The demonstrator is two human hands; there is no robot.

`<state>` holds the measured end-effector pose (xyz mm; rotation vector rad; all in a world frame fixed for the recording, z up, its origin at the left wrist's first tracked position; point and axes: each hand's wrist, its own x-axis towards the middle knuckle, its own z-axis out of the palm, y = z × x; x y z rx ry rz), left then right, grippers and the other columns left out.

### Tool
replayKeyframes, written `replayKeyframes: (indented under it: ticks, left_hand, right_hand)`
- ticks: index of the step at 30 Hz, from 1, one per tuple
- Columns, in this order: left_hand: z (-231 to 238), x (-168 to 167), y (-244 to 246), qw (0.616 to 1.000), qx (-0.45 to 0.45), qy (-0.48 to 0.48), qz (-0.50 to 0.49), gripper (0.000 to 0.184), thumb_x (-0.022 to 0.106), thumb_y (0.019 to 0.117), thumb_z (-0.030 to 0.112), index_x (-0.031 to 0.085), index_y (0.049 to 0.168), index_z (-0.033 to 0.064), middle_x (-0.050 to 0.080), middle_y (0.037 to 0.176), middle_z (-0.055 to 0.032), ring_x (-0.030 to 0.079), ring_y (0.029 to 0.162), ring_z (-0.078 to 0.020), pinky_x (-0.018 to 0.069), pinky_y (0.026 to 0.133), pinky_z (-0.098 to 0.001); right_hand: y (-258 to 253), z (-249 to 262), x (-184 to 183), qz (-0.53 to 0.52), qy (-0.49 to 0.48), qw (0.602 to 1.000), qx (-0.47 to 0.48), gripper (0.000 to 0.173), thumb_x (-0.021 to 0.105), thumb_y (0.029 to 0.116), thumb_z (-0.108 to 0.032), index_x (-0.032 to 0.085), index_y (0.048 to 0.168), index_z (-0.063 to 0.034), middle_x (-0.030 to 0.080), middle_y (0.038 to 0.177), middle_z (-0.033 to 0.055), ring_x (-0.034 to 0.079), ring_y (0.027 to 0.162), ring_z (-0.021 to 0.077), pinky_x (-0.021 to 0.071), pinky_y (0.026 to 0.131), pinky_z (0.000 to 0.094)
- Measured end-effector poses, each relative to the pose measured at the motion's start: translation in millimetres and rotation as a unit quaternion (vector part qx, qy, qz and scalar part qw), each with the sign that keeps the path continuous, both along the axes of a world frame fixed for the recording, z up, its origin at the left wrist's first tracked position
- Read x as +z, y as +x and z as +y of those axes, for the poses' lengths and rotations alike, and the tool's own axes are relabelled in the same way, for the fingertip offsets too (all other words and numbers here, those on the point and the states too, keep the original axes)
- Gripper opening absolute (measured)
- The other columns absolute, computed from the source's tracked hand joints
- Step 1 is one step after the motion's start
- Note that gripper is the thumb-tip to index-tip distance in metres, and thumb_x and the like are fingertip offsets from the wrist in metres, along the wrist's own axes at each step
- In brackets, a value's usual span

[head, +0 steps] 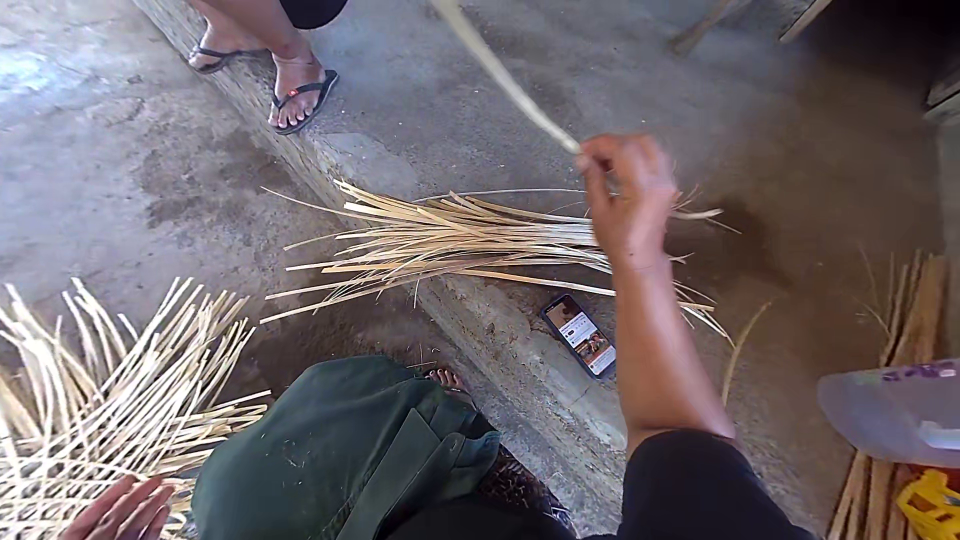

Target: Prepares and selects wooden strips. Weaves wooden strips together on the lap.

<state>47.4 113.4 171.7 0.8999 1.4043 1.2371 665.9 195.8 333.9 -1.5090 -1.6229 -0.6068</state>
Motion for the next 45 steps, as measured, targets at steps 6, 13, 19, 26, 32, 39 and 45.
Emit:
replayKeyframes:
  ticks: [6,13,19,26,32,39,45]
  left_hand:
    - [24.7,-17.7,108.0,0.955,-0.181,0.048,-0.232,0.037,0.055,0.1007,0.032,0.066,0.133,0.0182,0.074,0.118,-0.0049,0.071,0.106,-0.0188,0.0575,0.096,-0.0371]
    - [4.9,-34.9,166.3,0.923,-0.271,0.017,-0.273,0.052,0.064,0.1005,0.03,0.055,0.146,0.0076,0.065,0.135,-0.0178,0.066,0.121,-0.0283,0.054,0.104,-0.0406]
    - [17.4,-46.5,143.2,0.844,-0.265,-0.034,-0.465,0.049,0.049,0.1049,0.042,0.056,0.148,0.0201,0.065,0.139,-0.0095,0.067,0.12,-0.024,0.0557,0.101,-0.0417]
    - [19.3,-48.0,146.5,0.833,-0.255,-0.044,-0.489,0.05,0.049,0.1052,0.038,0.054,0.15,0.018,0.063,0.14,-0.0128,0.066,0.121,-0.0275,0.0546,0.102,-0.0442]
    - [25.2,-51.0,144.6,0.812,-0.258,-0.063,-0.52,0.049,0.043,0.1073,0.039,0.052,0.152,0.0193,0.062,0.142,-0.012,0.065,0.124,-0.029,0.0538,0.103,-0.0477]
    - [22.5,-54.1,142.7,0.806,-0.251,-0.053,-0.534,0.052,0.044,0.1068,0.039,0.049,0.154,0.0183,0.058,0.146,-0.0134,0.062,0.128,-0.03,0.0511,0.106,-0.048]
    - [23.0,-51.4,142.6,0.804,-0.26,-0.05,-0.532,0.052,0.041,0.1078,0.037,0.047,0.155,0.0177,0.058,0.147,-0.0142,0.062,0.128,-0.0301,0.051,0.107,-0.0482]
  right_hand:
    - [-95.1,-4.5,-63.0,0.016,-0.101,0.985,0.142,0.022,0.064,0.1,-0.014,0.075,0.118,-0.011,0.071,0.1,0.0096,0.068,0.098,0.0242,0.0592,0.086,0.0399]
    - [-143.9,-42.0,-116.3,0.072,-0.239,0.938,0.241,0.025,0.061,0.1006,-0.013,0.076,0.12,-0.0188,0.072,0.105,0.0054,0.068,0.1,0.0204,0.0586,0.089,0.0379]
    - [-29.6,-20.1,-103.4,0.045,-0.259,0.964,0.049,0.018,0.066,0.0994,-0.014,0.077,0.114,-0.0147,0.073,0.11,0.012,0.067,0.106,0.0338,0.0533,0.092,0.0554]
    - [41.4,-42.3,-111.7,0.112,-0.446,0.883,-0.096,0.014,0.071,0.0951,-0.01,0.078,0.108,-0.0114,0.072,0.113,0.017,0.065,0.112,0.0412,0.0453,0.098,0.0702]
    - [34.8,-1.7,-121.8,0.127,-0.343,0.927,-0.079,0.023,0.068,0.0941,-0.007,0.076,0.116,-0.0117,0.07,0.12,0.0164,0.064,0.117,0.038,0.0492,0.1,0.0614]
    - [29.5,57.0,-142.7,0.092,-0.472,0.873,-0.075,0.061,0.064,0.101,-0.039,0.043,0.157,-0.0284,0.046,0.158,0.0109,0.035,0.15,0.0377,0.0191,0.116,0.0759]
    - [15.2,36.4,-145.7,0.106,-0.387,0.911,-0.094,0.027,0.072,0.0958,-0.032,0.075,0.122,-0.0235,0.066,0.125,0.0149,0.058,0.12,0.0404,0.043,0.096,0.0668]
